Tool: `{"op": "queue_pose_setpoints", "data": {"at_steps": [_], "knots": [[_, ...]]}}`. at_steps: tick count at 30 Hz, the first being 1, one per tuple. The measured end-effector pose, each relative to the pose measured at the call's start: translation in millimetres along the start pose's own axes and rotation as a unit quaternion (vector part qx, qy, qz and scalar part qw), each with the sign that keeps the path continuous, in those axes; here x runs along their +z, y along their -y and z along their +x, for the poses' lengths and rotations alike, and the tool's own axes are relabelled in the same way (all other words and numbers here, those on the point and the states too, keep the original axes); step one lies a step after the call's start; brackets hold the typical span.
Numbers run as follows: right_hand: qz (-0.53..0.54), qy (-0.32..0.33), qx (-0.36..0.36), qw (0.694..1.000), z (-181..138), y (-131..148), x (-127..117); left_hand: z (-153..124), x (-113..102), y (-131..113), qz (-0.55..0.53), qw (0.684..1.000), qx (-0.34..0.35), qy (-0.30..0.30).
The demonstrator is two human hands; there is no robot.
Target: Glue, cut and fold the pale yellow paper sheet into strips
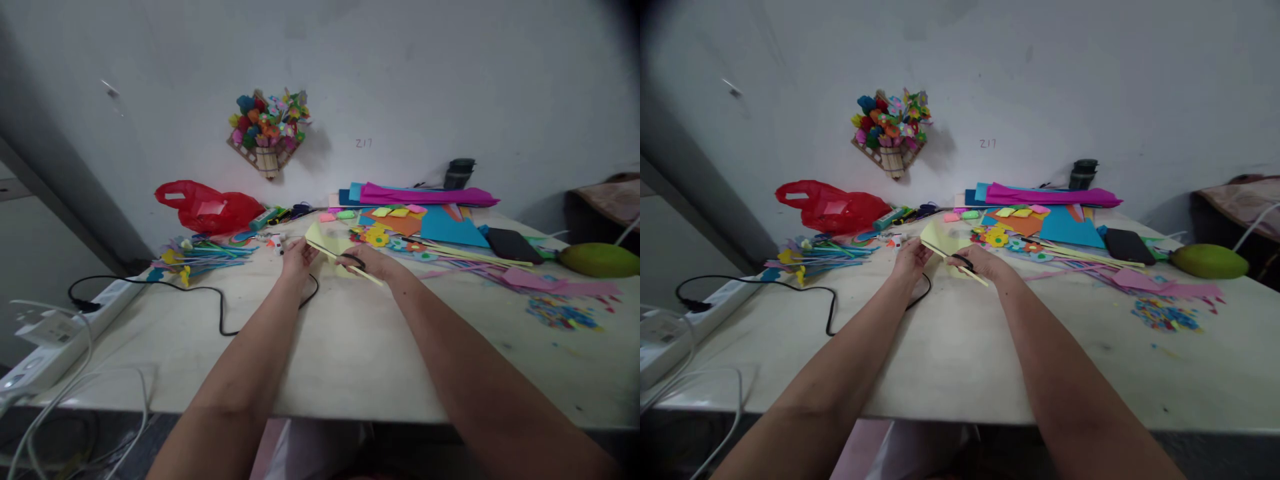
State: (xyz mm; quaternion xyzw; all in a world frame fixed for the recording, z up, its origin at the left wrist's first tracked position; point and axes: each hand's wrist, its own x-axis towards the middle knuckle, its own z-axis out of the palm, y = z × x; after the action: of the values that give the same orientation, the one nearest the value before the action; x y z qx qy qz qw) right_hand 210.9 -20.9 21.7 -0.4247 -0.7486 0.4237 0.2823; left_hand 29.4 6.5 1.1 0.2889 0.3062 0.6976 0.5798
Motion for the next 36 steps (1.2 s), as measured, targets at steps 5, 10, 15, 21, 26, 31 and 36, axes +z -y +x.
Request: {"op": "queue_pose_setpoints", "data": {"at_steps": [5, 10, 15, 21, 26, 31, 36], "knots": [[-0.009, -0.008, 0.000, 1.000, 2, -2, 0, 1, 0, 0, -0.002, 1.000, 0.001, -0.002], [0.018, -0.009, -0.008, 1.000, 1, -1, 2, -1, 2, -2, 0.002, 1.000, -0.017, -0.003], [0.045, -0.024, 0.001, 0.999, 1, 0, 2, -2, 5, -5, 0.023, 0.997, -0.070, 0.004], [0.023, -0.035, 0.005, 0.999, 4, -3, 1, 0, 3, -1, 0.038, 0.997, -0.058, 0.047], [0.025, -0.030, -0.006, 0.999, 4, -6, 1, -2, 3, -1, 0.050, 0.995, -0.051, 0.069], [0.041, -0.027, -0.004, 0.999, 6, -9, 1, -4, 4, -2, 0.051, 0.995, -0.041, 0.077], [0.060, -0.019, -0.010, 0.998, 5, -10, 1, -4, 5, -3, 0.061, 0.995, -0.024, 0.069]]}}
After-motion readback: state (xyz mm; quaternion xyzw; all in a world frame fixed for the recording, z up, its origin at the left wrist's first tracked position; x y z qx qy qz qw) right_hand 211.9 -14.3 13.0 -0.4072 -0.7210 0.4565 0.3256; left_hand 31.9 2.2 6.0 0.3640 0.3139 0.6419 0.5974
